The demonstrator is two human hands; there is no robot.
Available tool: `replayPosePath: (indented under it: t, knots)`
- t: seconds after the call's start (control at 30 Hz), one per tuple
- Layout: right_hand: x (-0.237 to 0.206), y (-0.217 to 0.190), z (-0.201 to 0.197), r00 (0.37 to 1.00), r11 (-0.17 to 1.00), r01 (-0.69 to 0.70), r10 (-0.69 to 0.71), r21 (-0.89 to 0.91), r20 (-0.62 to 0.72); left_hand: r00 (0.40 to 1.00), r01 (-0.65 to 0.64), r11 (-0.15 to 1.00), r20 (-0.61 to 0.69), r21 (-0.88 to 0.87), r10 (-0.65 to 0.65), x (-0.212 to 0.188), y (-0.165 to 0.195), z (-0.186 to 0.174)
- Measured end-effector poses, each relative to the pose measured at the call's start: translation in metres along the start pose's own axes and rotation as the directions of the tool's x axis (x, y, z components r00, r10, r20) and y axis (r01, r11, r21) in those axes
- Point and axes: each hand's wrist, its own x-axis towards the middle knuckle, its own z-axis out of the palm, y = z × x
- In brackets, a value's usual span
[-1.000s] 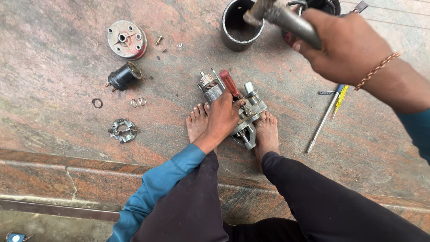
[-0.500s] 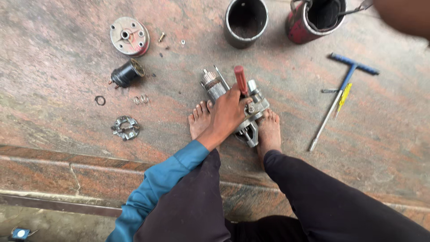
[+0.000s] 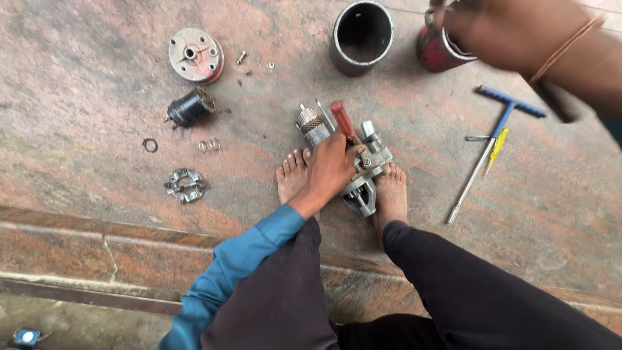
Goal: The person sits on a stone step and works on a starter motor held between their bare feet. They hold a red-handled screwdriver against the assembly and strike it with a hammer, then use their hands to reposition and work on the component, repeating the hammering and hand adjustment.
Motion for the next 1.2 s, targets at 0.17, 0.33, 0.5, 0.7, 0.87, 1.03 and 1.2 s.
replayPosePath:
  t: [0.17,0.33,0.5,0.7,0.87,1.03,1.2]
  knots:
    - [-0.001,-0.001,0.000,0.990,0.996,0.021,-0.034,-0.091,-0.138,0.999,-0.031,0.998,-0.014,-0.045,0.030,0.001,0.003,-0.003]
    - [-0.002,0.000,-0.001,0.992,0.997,0.054,-0.047,0.051,-0.118,0.993,-0.103,0.994,-0.061,-0.030,0.101,0.002,0.003,-0.004]
    - [-0.002,0.000,-0.003,0.984,0.990,0.069,-0.047,0.119,-0.173,0.999,-0.023,0.996,-0.028,-0.089,0.020,-0.003,0.006,-0.005]
    - [-0.003,0.001,-0.004,0.999,0.997,-0.010,0.007,0.081,0.039,0.999,-0.023,1.000,0.039,0.011,0.023,-0.004,0.016,-0.008]
    - [-0.003,0.000,-0.004,0.990,0.987,0.036,-0.014,0.156,-0.141,0.998,0.020,0.999,0.054,-0.028,-0.018,-0.008,0.016,-0.007]
    - [-0.002,-0.001,-0.004,0.995,0.988,0.031,-0.016,0.151,-0.099,1.000,-0.004,0.998,-0.025,-0.070,0.003,-0.010,0.012,-0.008]
    - [0.001,-0.001,-0.003,0.997,0.992,0.028,-0.020,0.119,-0.071,0.992,-0.099,0.987,-0.088,-0.125,0.088,-0.012,0.006,-0.003]
